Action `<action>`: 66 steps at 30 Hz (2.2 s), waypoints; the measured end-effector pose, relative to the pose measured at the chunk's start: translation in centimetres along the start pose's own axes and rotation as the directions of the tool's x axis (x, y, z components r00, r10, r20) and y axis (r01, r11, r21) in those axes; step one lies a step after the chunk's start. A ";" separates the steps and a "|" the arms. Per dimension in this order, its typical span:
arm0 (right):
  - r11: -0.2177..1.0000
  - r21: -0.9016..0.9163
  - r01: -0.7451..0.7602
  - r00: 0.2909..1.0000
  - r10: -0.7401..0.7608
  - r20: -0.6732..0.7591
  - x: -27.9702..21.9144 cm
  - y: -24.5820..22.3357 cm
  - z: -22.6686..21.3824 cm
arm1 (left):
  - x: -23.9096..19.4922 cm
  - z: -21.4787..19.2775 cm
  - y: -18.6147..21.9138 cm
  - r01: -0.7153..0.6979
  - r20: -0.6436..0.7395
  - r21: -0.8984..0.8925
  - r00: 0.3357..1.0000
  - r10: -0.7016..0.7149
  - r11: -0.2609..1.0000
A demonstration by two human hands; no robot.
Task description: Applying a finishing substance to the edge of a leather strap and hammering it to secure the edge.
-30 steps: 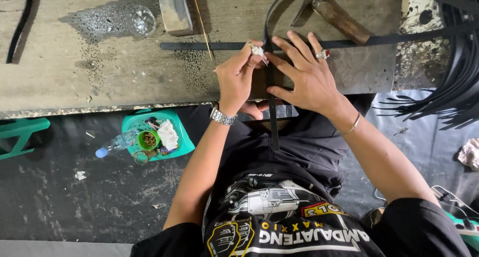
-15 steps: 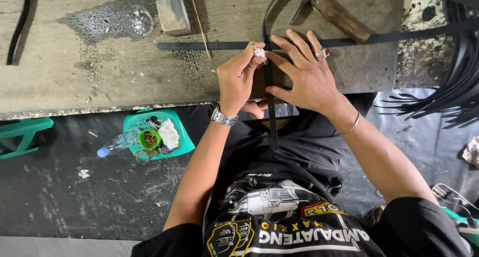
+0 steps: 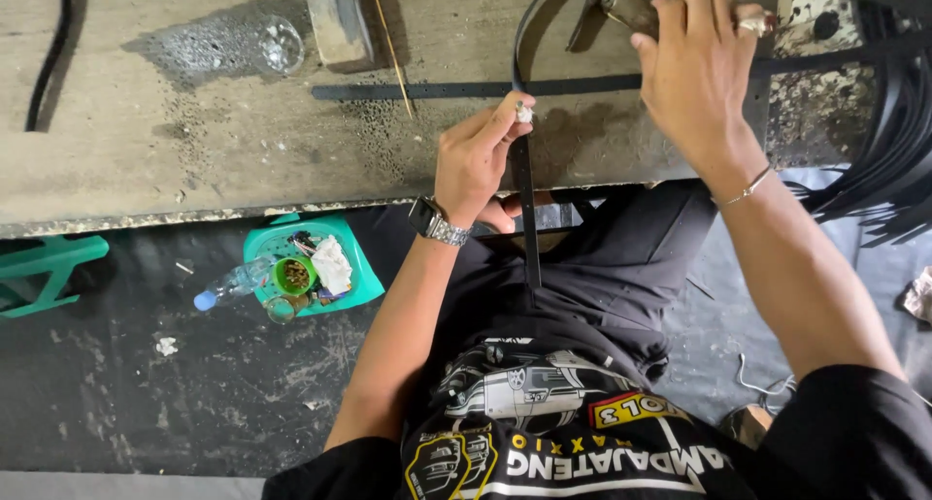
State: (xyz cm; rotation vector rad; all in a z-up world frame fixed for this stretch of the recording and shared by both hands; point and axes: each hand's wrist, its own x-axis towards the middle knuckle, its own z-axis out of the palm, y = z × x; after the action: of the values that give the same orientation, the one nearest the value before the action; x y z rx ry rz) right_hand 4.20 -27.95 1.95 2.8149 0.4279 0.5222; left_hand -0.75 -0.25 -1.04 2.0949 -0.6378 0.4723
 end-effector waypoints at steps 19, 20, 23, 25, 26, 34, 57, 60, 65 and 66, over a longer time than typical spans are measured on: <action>0.597 0.802 0.005 0.983 -0.150 0.106 -2.6 -2.7 -15.3 | -1.0 1.9 -1.9 -0.030 -0.044 0.044 0.999 0.032 0.999; 0.643 0.751 -0.150 0.966 -0.065 0.249 -3.3 -3.1 -14.6 | -1.0 1.7 -1.6 -0.018 -0.030 0.026 0.999 0.019 0.999; 0.700 0.692 -0.177 0.947 -0.071 0.315 -2.5 -3.0 -15.1 | -1.1 2.0 -1.6 -0.026 -0.045 0.040 0.999 0.027 0.999; 0.713 0.698 -0.061 0.956 -0.160 0.246 -1.8 -2.9 -15.2 | -0.8 2.1 -1.4 -0.053 -0.064 0.070 0.996 0.058 0.996; 0.746 0.664 -0.056 0.978 -0.093 0.186 -1.9 -3.1 -14.6 | -0.6 1.7 -1.2 -0.041 -0.054 0.070 0.998 0.044 0.997; 0.996 -0.081 -0.041 0.998 0.036 -0.055 -0.8 -1.9 -3.7 | -0.4 1.0 -0.6 0.010 -0.041 -0.004 0.999 -0.010 1.000; 0.690 0.691 0.215 0.943 -0.330 0.035 0.3 -6.9 -4.5 | 2.2 -1.7 1.4 0.366 -0.138 -0.393 0.884 -0.448 0.844; 0.668 0.704 0.241 0.939 -0.345 0.005 -0.1 -7.0 -4.5 | 2.3 -1.9 1.4 0.337 -0.142 -0.270 0.913 -0.383 0.902; 0.652 0.716 0.250 0.955 -0.288 -0.071 -0.9 -7.6 -4.7 | 2.2 -2.0 1.6 0.383 -0.170 -0.326 0.876 -0.452 0.864; 0.645 0.727 0.236 0.966 -0.236 -0.104 -0.9 -7.8 -4.6 | 2.2 -1.9 1.6 0.374 -0.191 -0.379 0.864 -0.467 0.847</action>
State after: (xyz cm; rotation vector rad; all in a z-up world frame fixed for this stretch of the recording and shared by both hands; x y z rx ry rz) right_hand -0.25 -20.19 3.60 3.4159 1.2464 0.3290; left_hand -0.09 0.00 2.22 1.7339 -0.0660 0.3626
